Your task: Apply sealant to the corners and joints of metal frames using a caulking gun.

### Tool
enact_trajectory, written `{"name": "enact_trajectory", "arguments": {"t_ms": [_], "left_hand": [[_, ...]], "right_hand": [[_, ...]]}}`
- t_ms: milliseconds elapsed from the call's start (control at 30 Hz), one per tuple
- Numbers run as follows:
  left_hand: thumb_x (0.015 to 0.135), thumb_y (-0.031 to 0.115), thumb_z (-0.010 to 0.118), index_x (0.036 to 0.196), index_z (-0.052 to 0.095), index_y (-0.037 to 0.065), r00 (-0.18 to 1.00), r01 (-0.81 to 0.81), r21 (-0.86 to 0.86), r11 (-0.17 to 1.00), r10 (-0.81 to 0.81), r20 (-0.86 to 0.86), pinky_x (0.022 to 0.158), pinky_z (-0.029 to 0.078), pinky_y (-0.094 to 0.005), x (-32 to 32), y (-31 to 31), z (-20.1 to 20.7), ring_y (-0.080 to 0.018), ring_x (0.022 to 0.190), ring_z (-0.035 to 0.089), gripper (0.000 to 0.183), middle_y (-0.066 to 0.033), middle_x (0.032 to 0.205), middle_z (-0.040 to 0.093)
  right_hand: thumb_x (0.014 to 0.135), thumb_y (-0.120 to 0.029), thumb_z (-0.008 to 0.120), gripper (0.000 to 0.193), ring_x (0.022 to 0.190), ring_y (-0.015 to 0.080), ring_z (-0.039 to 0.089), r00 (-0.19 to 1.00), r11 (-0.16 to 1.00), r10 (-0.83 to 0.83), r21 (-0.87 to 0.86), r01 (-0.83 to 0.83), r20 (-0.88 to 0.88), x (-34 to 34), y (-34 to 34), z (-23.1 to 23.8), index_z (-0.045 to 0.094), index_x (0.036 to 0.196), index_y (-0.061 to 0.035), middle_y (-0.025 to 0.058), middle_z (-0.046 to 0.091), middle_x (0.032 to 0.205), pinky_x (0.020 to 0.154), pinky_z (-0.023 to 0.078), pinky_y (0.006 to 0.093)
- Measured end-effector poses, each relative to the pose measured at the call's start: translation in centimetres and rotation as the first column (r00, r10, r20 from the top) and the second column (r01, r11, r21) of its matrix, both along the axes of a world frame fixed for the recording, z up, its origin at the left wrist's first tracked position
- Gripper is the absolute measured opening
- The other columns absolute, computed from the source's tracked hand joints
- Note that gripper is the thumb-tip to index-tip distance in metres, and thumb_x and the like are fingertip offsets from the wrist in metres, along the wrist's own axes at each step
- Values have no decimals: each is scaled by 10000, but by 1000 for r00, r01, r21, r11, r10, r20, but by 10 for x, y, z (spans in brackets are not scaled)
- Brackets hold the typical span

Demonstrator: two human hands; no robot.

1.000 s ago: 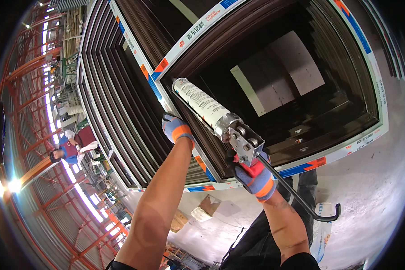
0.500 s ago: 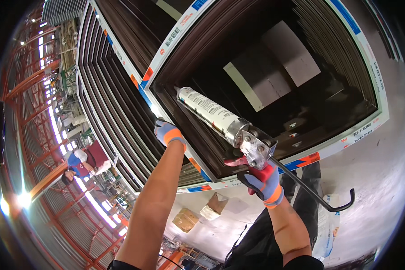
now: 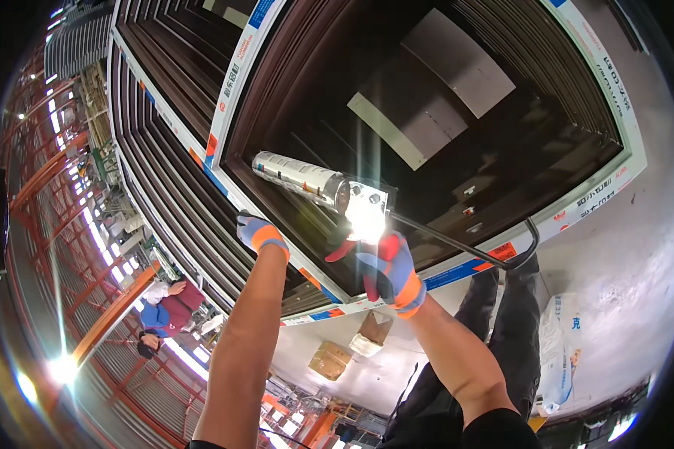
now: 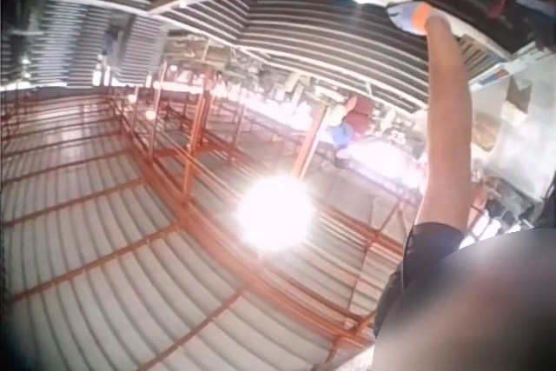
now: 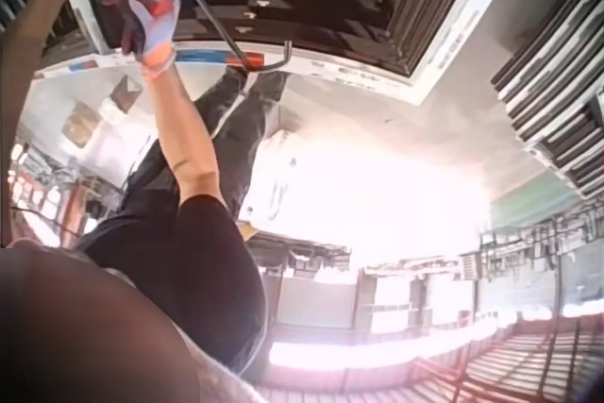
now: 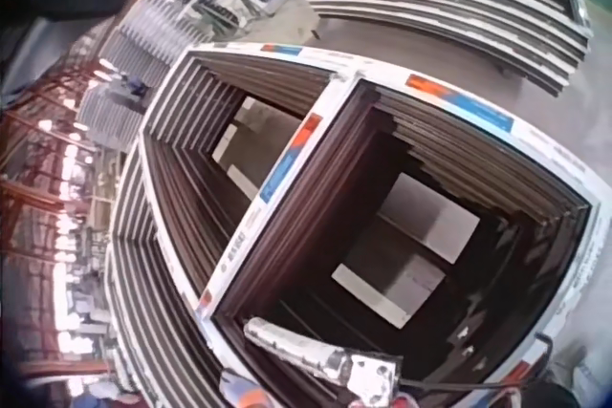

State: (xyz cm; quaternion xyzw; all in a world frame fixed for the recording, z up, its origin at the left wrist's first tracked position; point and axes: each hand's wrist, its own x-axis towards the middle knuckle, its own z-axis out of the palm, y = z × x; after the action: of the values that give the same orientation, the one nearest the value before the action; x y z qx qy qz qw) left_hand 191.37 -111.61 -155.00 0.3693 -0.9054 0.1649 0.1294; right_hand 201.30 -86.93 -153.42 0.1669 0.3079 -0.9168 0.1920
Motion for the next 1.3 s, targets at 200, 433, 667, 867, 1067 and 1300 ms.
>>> {"name": "enact_trajectory", "arguments": {"t_ms": [200,433,667,867,1067,1300], "left_hand": [[985,155,361,1081,610,-18,922,-209,543,813,349,-167,691,547,-376,-4,5,8,-367,850,653,318,-206,966,666],[984,141,348,1151,575,-14,958,-197,517,833,276,-81,758,544,-361,-1,0,8,-353,939,635,322,-209,1043,643],[975,98,348,1263,479,-3,913,-255,672,695,402,-70,808,535,-354,-4,8,21,-281,983,635,332,-167,1134,614],[1004,136,318,1280,464,0,955,-290,520,803,275,108,804,516,-299,6,-20,-6,-235,970,630,340,-124,1152,615],[1006,386,349,950,615,-9,855,-73,578,812,350,-384,624,490,-419,17,-46,-41,-344,727,638,480,-179,820,671],[990,342,444,945,642,3,794,-105,694,712,481,-373,542,449,-311,11,-33,-24,-226,582,556,396,-83,676,604]], "right_hand": [[758,-58,663,266,873,175,624,992,987,-127,-94,127,3,-6,-17,7,646,1014,10,92,663,923,818,469,293],[758,-77,657,323,979,231,627,994,995,-62,-80,55,-87,-12,-21,0,627,1062,27,136,664,1053,917,455,339],[766,-66,635,324,946,225,626,992,991,-102,-97,95,-71,-10,-35,0,617,1077,27,126,660,1016,908,462,354],[769,-13,615,278,919,221,630,986,974,-162,-167,153,-44,-8,-39,1,616,1044,27,129,658,987,873,484,351],[753,11,633,253,895,206,632,980,975,-196,-105,194,-15,-2,-40,-6,618,1006,20,114,664,948,839,486,332],[750,23,648,225,867,206,635,985,980,-174,-98,175,21,-7,-44,-6,614,971,3,113,659,923,811,490,318]]}}
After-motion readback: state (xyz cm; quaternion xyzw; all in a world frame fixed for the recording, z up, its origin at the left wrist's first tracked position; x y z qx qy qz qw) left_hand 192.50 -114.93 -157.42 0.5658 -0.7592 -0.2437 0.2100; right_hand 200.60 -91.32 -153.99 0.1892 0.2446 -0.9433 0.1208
